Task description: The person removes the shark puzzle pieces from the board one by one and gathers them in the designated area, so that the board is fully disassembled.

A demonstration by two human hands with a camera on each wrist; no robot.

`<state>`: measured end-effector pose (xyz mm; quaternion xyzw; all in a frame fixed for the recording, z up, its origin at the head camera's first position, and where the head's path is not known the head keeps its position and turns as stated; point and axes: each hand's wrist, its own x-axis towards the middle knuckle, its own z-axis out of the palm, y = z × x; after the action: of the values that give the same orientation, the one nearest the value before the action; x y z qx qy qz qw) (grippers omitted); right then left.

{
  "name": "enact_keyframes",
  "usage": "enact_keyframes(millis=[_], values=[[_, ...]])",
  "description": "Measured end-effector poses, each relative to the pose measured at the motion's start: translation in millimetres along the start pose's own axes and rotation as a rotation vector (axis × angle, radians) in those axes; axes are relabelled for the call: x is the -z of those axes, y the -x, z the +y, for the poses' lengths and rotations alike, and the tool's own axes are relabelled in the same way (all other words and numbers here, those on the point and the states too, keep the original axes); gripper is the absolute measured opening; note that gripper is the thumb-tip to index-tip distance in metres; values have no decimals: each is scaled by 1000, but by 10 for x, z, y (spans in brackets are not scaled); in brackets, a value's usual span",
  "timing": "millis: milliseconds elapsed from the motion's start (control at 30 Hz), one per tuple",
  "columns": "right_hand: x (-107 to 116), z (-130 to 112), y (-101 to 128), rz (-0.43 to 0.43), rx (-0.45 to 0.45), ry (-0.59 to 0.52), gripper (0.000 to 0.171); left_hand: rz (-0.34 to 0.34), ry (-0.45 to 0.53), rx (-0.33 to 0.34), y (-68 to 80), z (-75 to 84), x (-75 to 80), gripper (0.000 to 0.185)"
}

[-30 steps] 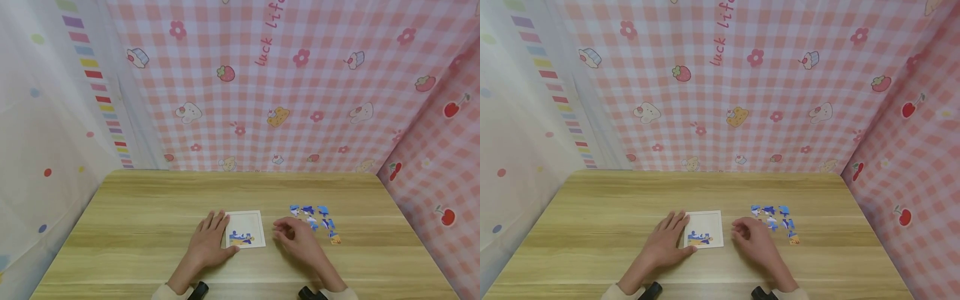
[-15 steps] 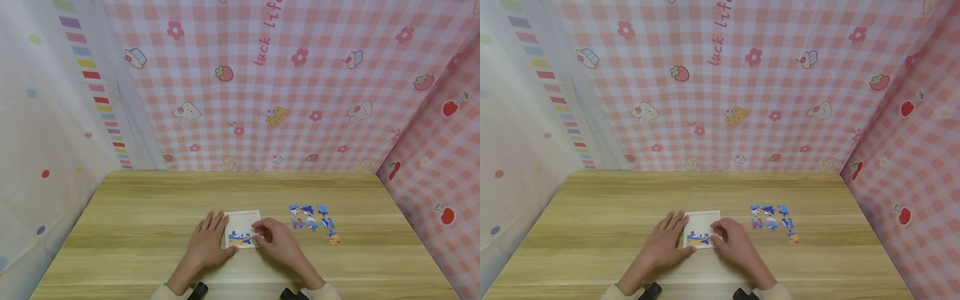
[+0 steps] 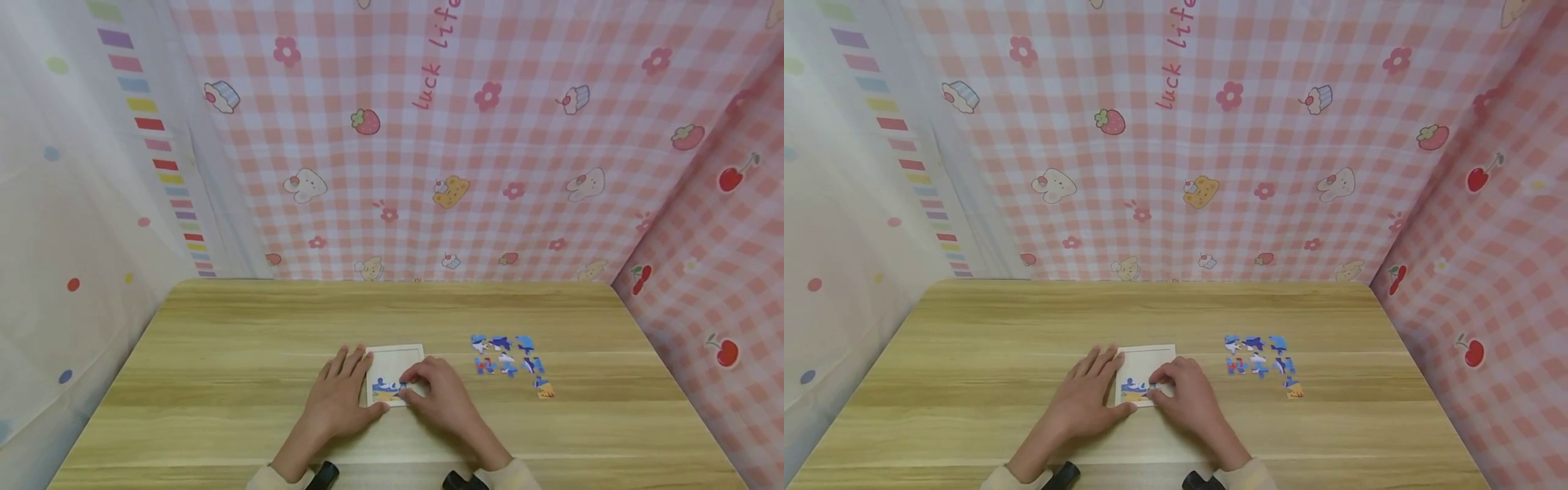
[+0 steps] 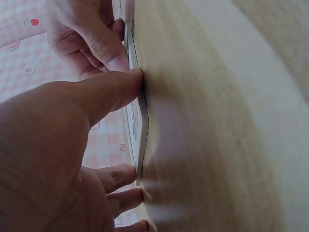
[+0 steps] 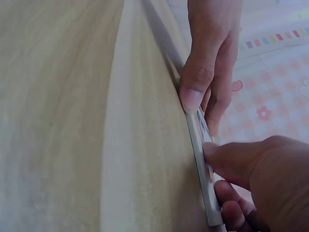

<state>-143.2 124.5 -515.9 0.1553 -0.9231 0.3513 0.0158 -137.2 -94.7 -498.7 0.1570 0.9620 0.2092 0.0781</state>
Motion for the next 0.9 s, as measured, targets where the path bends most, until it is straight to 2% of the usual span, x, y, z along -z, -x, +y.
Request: enact_keyframes(millis=[100,367,567,900], values=[[-15,-5,-3,8,3,19,10,-4,-4,-5,0,-9,7,89],[-12,-11,4,11,0,16,9,13,0,-15,25,8,28,67],[-26,-4,21,13,10,2,10,19,-19,3,10,1,-8,67],[-30,-11,48,53,18,-24,14,15,-19,6,13,21,18,67]])
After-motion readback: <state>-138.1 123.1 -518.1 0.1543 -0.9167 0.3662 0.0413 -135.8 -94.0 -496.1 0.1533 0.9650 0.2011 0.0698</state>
